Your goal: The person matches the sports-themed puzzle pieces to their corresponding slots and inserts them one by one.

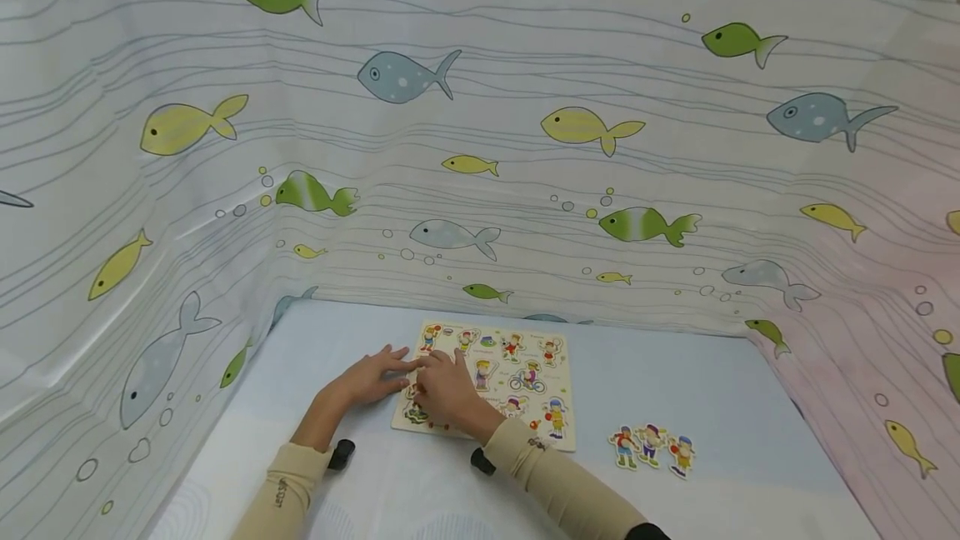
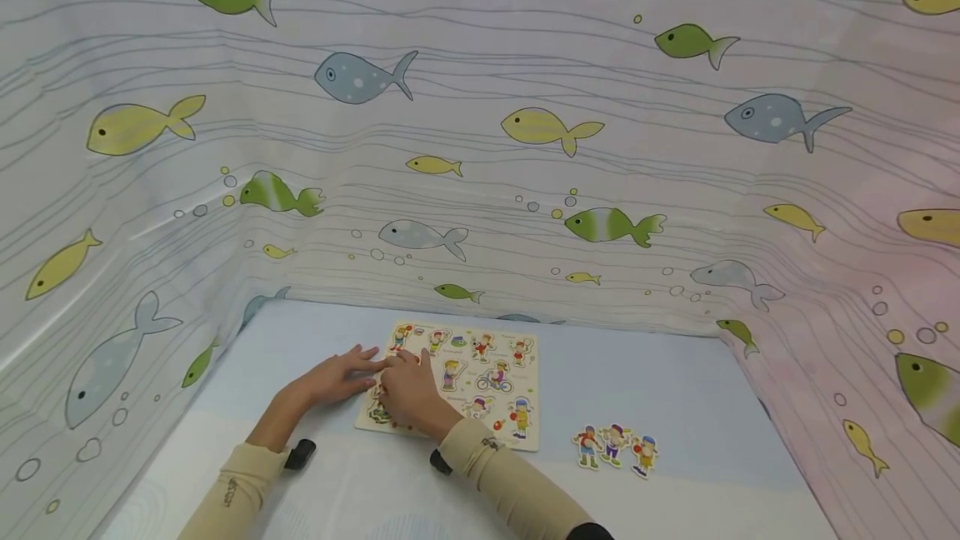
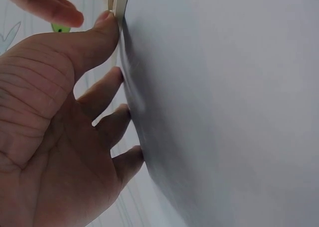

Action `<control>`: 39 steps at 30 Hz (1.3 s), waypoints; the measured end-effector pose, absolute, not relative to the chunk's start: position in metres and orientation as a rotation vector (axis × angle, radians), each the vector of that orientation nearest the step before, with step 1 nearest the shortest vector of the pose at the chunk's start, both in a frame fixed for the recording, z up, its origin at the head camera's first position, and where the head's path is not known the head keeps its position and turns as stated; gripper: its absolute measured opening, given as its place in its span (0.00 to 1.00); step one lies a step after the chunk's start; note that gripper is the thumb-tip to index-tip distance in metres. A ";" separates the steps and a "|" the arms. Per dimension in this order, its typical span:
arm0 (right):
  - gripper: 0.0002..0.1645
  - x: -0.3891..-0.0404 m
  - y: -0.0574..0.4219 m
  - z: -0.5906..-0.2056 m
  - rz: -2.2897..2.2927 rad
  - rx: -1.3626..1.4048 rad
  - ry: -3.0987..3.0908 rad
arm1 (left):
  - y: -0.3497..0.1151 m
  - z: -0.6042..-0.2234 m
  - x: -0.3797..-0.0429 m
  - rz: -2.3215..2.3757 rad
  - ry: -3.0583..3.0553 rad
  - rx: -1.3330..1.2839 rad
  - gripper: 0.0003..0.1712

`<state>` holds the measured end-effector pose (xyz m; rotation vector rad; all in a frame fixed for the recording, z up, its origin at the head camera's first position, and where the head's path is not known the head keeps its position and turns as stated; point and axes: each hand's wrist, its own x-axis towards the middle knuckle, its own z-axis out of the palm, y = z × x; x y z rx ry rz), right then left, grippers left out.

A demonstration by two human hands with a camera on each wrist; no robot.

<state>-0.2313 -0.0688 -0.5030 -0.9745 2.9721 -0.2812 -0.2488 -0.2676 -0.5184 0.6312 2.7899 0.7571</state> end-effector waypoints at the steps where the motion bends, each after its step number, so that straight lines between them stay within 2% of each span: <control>1: 0.09 -0.231 -0.069 -0.503 -0.281 -0.973 2.977 | -0.267 -0.518 -0.249 0.755 2.791 0.626 0.24; 7: 0.07 -0.231 -0.069 -0.505 -0.322 -0.987 2.980 | -0.266 -0.518 -0.247 0.738 2.804 0.621 0.23; 25: 0.17 -0.232 -0.071 -0.518 -0.314 -1.003 2.988 | -0.269 -0.519 -0.246 0.759 2.812 0.673 0.22; 35: 0.08 -0.231 -0.065 -0.518 -0.344 -1.043 3.006 | -0.267 -0.520 -0.245 0.775 2.808 0.658 0.22; 39: 0.09 -0.231 -0.058 -0.518 -0.357 -1.069 3.025 | -0.266 -0.521 -0.246 0.778 2.801 0.657 0.23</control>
